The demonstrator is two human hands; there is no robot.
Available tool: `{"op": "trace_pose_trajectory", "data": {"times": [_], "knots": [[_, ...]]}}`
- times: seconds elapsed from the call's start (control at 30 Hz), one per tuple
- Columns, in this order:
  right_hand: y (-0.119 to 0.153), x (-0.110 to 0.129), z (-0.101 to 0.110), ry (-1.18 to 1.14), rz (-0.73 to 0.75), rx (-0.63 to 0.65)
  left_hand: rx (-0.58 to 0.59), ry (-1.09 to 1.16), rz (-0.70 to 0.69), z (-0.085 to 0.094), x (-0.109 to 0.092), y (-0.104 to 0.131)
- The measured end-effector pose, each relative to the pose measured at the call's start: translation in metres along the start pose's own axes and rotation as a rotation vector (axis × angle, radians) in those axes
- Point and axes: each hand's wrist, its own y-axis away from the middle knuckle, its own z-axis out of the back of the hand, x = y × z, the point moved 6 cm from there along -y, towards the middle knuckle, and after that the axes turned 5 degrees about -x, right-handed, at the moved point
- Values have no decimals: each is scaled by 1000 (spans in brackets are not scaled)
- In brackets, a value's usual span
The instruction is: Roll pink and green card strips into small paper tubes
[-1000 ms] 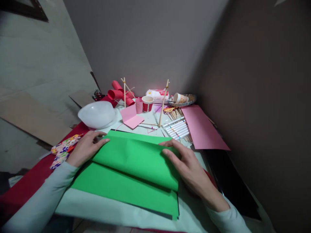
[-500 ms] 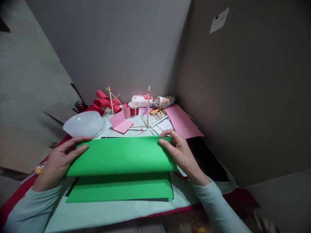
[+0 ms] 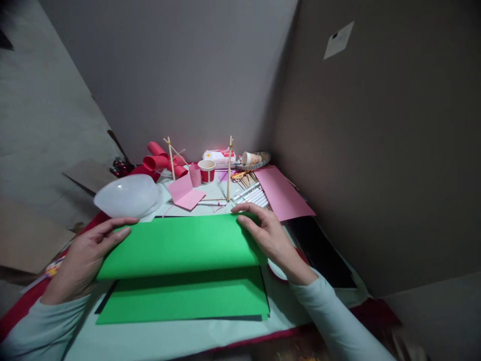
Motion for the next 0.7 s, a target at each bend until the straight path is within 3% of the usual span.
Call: {"op": "trace_pose_trajectory", "data": {"times": [0.17,0.37,0.43,0.5,0.57,0.63,0.7], "knots": [[-10,2,-6,-84,-8,6,-50,107,-5,2,-1,-1],[-8,-2,9,-175,16,-225,-151,553,31,-5,-17,14],[-3,1,12,-198,38,-307,-163,717,168,-21,-13,30],[3,4,10,-203,52,-358,-124,777,368,-48,-3,50],[9,7,1,-195,58,-369,9,819,514,-82,2,70],[15,9,-12,-187,54,-352,168,880,551,-112,0,84],[20,8,-25,-191,31,-324,161,912,551,-125,-3,89]]}}
